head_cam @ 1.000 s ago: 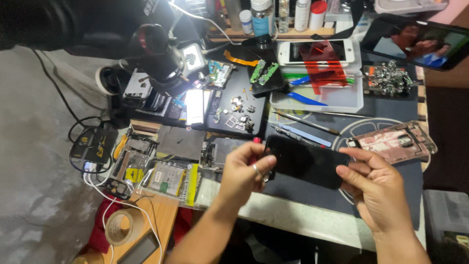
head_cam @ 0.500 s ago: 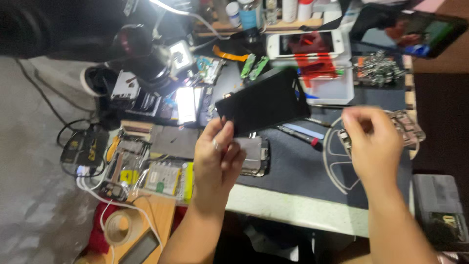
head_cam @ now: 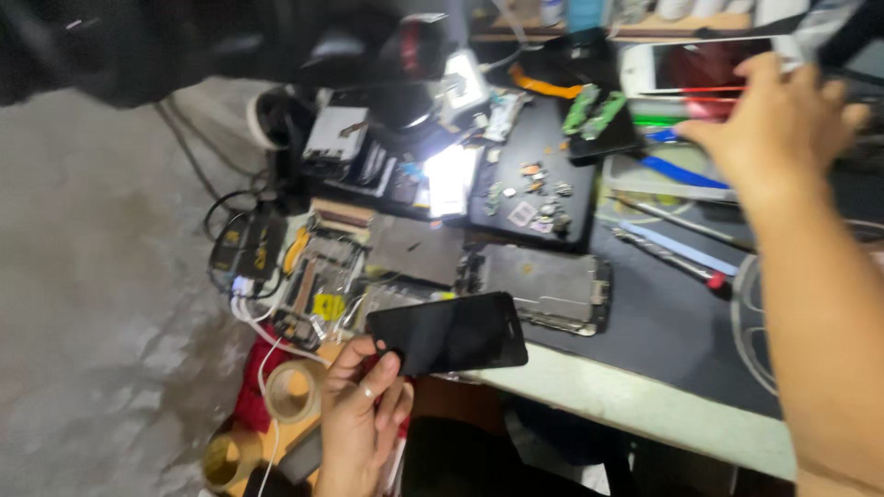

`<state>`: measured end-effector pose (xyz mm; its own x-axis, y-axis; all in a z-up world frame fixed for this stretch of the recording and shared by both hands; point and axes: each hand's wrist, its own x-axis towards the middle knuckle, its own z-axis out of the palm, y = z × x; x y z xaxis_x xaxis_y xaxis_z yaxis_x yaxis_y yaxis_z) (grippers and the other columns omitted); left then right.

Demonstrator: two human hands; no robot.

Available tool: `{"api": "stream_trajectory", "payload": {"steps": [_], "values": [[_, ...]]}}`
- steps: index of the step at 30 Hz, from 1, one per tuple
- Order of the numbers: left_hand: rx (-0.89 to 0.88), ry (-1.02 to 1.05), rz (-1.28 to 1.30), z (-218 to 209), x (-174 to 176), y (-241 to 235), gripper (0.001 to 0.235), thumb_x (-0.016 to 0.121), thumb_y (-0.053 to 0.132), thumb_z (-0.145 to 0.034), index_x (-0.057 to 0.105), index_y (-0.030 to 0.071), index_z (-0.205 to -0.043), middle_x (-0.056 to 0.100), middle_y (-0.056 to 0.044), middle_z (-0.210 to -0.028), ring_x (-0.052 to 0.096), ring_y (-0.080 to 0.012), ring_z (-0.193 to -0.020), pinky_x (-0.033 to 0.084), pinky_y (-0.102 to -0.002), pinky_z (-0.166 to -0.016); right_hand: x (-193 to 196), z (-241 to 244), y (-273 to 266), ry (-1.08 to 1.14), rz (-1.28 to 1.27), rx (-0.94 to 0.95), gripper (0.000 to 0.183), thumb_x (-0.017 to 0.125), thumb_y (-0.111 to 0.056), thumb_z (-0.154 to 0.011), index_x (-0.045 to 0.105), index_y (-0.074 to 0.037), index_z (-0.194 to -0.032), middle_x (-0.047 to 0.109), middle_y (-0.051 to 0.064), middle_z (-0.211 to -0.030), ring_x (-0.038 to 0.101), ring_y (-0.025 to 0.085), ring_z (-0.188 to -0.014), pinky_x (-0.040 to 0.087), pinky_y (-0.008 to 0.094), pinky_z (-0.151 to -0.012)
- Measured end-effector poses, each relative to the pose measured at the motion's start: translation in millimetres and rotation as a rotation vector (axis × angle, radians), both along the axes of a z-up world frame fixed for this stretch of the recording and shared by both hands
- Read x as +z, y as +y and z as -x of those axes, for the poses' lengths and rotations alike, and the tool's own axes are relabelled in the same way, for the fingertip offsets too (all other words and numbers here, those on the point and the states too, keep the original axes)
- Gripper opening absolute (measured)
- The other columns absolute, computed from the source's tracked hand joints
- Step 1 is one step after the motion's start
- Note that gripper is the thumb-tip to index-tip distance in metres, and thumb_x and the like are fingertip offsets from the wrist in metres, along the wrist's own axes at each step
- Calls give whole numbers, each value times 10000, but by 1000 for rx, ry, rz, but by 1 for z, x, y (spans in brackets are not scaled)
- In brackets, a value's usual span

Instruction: The person uses a screwdriver to remove screws from a disassembled smartphone chassis, then handles the back cover and internal components. The person places the back cover aside and continues to manipulate small parts on the workbench.

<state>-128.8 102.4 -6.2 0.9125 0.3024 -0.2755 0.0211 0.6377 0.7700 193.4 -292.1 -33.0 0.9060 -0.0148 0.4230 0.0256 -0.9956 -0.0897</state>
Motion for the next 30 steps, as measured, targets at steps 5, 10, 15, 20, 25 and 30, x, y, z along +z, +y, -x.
{"api": "stream_trajectory", "payload": {"steps": [5, 10, 15, 20, 25, 30], "values": [[50, -23, 24, -3, -3, 16, 91, 701, -9, -934, 685, 54, -998, 620, 15, -709, 364, -60, -386, 352, -256, -425, -39, -19, -32, -52, -264, 163, 379, 834, -257, -898, 629, -45, -1137, 664, 226, -1127, 633, 371, -1054, 511, 494, -901], [120, -90, 50, 1, -2, 33, 86, 676, 13, -947, 695, 64, -1014, 611, 9, -704, 352, -70, -400, 347, -252, -451, -44, -25, -33, -111, -796, 324, 165, 616, 0, -1074, 576, -4, -1233, 646, 105, -1086, 618, 169, -918, 527, 303, -872], [255, -108, 142, 2, -4, 57, 100, 643, 39, -955, 683, 107, -1016, 646, 29, -774, 340, -61, -420, 334, -238, -474, 29, 69, 38, 62, -720, 389, 111, 693, -15, -1126, 652, 18, -1224, 664, 137, -985, 618, 218, -797, 504, 328, -713], [295, -199, 224, 8, -13, 75, 95, 642, 63, -997, 695, 110, -1061, 644, 45, -793, 351, -63, -446, 350, -235, -518, 83, 148, 152, 27, -527, 910, 281, 761, -100, -824, 704, -92, -1099, 752, 52, -982, 730, 222, -884, 570, 375, -795], [348, -131, 192, 21, -14, 73, 100, 653, 57, -968, 688, 117, -1040, 677, 34, -836, 345, -55, -424, 347, -225, -489, 75, 170, 239, 33, -154, 900, 388, 761, -240, -785, 704, -72, -1130, 705, 63, -991, 654, 239, -890, 442, 391, -783], [370, -117, 120, 31, -9, 76, 70, 671, 80, -967, 682, 105, -1031, 661, 33, -801, 343, -52, -411, 353, -229, -475, 49, 170, 283, -46, 95, 775, 360, 707, -277, -871, 691, -84, -1174, 666, 36, -967, 612, 220, -908, 429, 411, -860]]}}
